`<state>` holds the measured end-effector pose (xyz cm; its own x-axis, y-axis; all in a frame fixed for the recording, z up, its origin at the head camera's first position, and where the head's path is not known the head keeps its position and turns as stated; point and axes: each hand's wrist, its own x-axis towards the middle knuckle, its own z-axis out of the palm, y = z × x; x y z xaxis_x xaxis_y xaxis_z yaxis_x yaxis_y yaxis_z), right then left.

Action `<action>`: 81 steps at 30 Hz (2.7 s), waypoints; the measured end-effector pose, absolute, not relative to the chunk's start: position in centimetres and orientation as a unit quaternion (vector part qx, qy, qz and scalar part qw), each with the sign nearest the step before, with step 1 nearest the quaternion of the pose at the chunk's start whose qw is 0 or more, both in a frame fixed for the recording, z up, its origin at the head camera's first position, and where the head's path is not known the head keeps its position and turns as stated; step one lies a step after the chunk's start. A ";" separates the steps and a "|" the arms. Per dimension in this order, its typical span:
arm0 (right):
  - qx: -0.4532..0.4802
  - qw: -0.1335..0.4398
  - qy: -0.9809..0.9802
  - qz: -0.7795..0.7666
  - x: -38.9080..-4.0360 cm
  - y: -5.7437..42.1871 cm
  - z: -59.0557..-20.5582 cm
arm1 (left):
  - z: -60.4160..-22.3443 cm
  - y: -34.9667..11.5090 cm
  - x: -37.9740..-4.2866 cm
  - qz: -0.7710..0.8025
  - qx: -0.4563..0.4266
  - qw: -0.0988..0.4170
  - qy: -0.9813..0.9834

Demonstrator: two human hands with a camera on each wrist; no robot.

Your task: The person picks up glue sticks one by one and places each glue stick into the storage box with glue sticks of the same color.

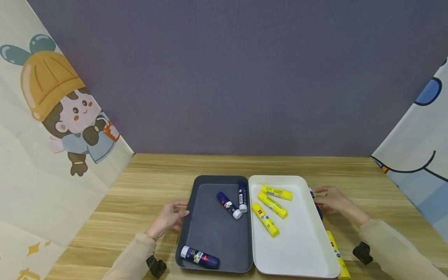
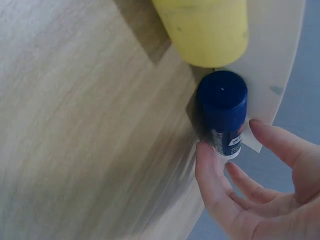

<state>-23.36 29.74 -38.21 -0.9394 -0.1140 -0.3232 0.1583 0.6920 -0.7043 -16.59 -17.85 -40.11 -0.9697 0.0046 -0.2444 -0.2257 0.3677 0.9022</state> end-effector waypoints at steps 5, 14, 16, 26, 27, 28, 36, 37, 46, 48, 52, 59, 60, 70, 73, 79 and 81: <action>0.018 0.171 0.904 -0.391 -23.5 29.6 -38.5 | -40.2 -17.8 -16.7 0.554 -0.069 0.103 0.823; 0.035 0.178 0.898 -0.401 -23.9 29.6 -39.0 | -40.3 -17.9 -16.7 0.557 -0.065 0.103 0.822; 0.037 0.180 0.896 -0.404 -23.9 29.6 -39.1 | -40.2 -17.9 -16.7 0.557 -0.066 0.103 0.822; 0.041 0.183 0.894 -0.408 -23.8 29.6 -39.2 | -40.2 -17.9 -16.7 0.566 -0.061 0.108 0.815; 0.041 0.183 0.895 -0.406 -23.8 29.6 -39.2 | -40.2 -17.9 -16.7 0.566 -0.059 0.108 0.815; 0.042 0.183 0.895 -0.405 -23.8 29.6 -39.2 | -40.2 -18.0 -16.7 0.567 -0.058 0.109 0.814; 0.041 0.183 0.894 -0.407 -23.8 29.6 -39.2 | -40.3 -18.0 -16.7 0.571 -0.055 0.109 0.812; 0.042 0.182 0.893 -0.409 -23.8 29.6 -39.2 | -40.3 -18.0 -16.7 0.571 -0.055 0.110 0.812; 0.035 0.185 0.888 -0.420 -24.0 30.0 -38.7 | -40.4 -17.9 -16.9 0.569 -0.060 0.110 0.813; 0.036 0.188 0.886 -0.422 -24.1 30.1 -38.6 | -40.4 -17.9 -16.9 0.567 -0.062 0.110 0.814; 0.034 0.189 0.889 -0.416 -24.1 30.3 -38.4 | -40.5 -17.9 -16.9 0.564 -0.067 0.110 0.816; 0.024 0.181 0.899 -0.399 -24.2 30.5 -37.8 | -40.6 -17.9 -17.0 0.564 -0.066 0.109 0.816; 0.022 0.182 0.898 -0.400 -24.2 30.5 -37.7 | -40.6 -17.9 -17.1 0.564 -0.066 0.109 0.816; 0.012 0.191 0.901 -0.389 -24.4 29.9 -36.1 | -40.7 -18.0 -17.1 0.566 -0.058 0.110 0.815; 0.009 0.191 0.903 -0.385 -24.4 29.4 -35.4 | -40.9 -18.2 -17.1 0.573 -0.044 0.109 0.811; 0.006 0.189 0.907 -0.376 -24.6 28.4 -34.7 | -40.9 -18.4 -17.1 0.584 -0.029 0.113 0.803; 0.009 0.189 0.908 -0.373 -24.6 27.9 -34.5 | -40.9 -18.4 -17.1 0.578 -0.036 0.112 0.807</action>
<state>-24.63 27.94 -34.55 -0.9280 -0.1246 -0.3510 0.1583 0.7212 -0.6744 -17.13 -18.35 -40.88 -0.9723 0.0706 -0.2230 -0.1884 0.3287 0.9255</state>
